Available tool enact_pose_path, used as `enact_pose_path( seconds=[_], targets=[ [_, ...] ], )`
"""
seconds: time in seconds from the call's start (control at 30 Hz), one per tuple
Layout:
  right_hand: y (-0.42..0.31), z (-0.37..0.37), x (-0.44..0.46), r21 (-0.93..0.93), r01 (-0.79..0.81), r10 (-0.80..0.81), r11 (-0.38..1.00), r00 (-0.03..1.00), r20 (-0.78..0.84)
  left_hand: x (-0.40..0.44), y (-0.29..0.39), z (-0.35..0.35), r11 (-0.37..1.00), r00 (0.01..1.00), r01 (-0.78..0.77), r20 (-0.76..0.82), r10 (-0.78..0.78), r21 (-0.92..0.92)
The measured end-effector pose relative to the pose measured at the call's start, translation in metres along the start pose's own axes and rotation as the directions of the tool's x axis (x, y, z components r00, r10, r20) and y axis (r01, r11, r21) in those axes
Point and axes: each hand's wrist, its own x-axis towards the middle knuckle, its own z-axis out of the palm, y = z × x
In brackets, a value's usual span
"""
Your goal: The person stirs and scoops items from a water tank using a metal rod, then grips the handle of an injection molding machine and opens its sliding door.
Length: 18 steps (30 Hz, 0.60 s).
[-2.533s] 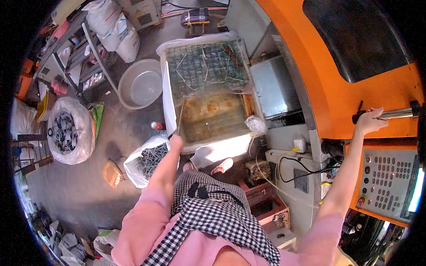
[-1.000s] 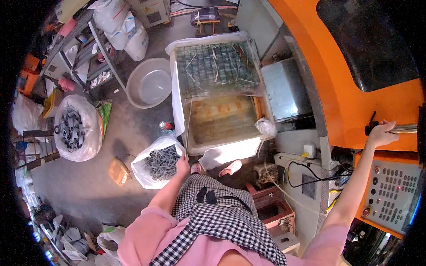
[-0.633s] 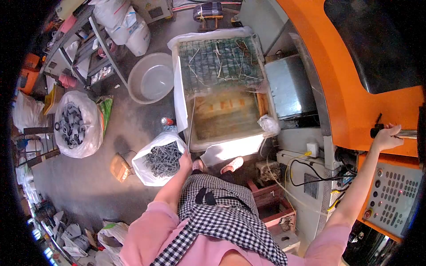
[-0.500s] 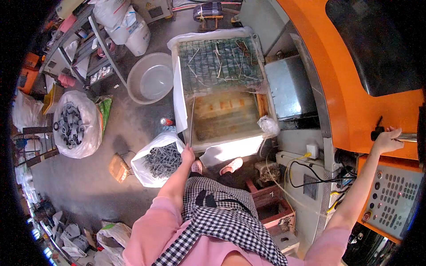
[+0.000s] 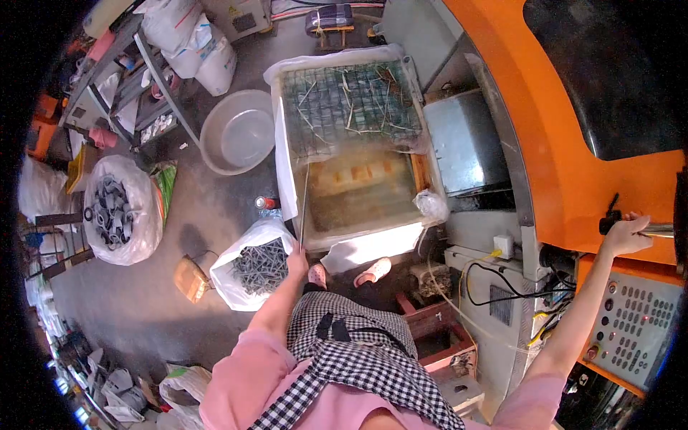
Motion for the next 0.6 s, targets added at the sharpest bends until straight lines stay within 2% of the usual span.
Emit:
enact_pose_path(
  seconds=[0.03, 0.07, 0.13, 0.27, 0.3, 0.4, 0.47, 0.5, 0.53, 0.6],
  targets=[
    [0.006, 0.000, 0.000, 0.002, 0.036, -0.036, 0.999, 0.999, -0.008, -0.024, 0.008, -0.014, 0.996, 0.998, 0.049, 0.031, -0.047, -0.076],
    [0.007, 0.000, -0.001, -0.003, 0.031, -0.031, 1.000, 1.000, -0.008, -0.037, -0.009, -0.010, 0.999, 1.000, -0.030, -0.001, 0.030, -0.019],
    [0.004, 0.002, -0.004, 0.102, 0.003, 0.001, 0.995, 0.999, -0.036, -0.060, -0.002, -0.023, 0.999, 0.999, -0.006, 0.034, 0.007, -0.031],
    [-0.006, 0.000, -0.005, 0.053, 0.055, -0.055, 0.997, 0.998, 0.002, -0.048, -0.010, -0.010, 0.999, 0.996, 0.035, 0.083, -0.033, -0.028],
    [-0.013, 0.001, -0.008, 0.039, 0.036, -0.035, 0.999, 0.999, -0.021, -0.036, -0.010, -0.004, 0.999, 0.998, 0.001, 0.070, 0.002, -0.037],
    [-0.009, 0.003, -0.005, 0.066, 0.003, -0.001, 0.998, 1.000, -0.028, -0.004, -0.019, 0.029, 0.998, 0.998, -0.058, -0.014, 0.058, -0.019],
    [-0.007, 0.001, -0.004, 0.107, -0.013, 0.015, 0.994, 1.000, -0.015, 0.008, -0.012, 0.043, 0.987, 0.965, -0.163, -0.208, 0.158, -0.006],
    [-0.009, 0.000, -0.005, 0.061, 0.006, -0.006, 0.998, 1.000, -0.001, 0.013, 0.001, 0.041, 0.986, 0.965, -0.164, -0.210, 0.159, -0.008],
    [-0.010, -0.001, -0.006, 0.015, 0.025, -0.025, 1.000, 1.000, 0.015, 0.017, 0.018, 0.033, 0.994, 0.983, -0.101, -0.148, 0.105, 0.035],
    [-0.008, -0.001, -0.005, 0.038, 0.026, -0.027, 0.999, 1.000, 0.009, 0.031, 0.033, 0.027, 0.996, 0.995, -0.039, -0.088, 0.047, 0.084]
  ],
)
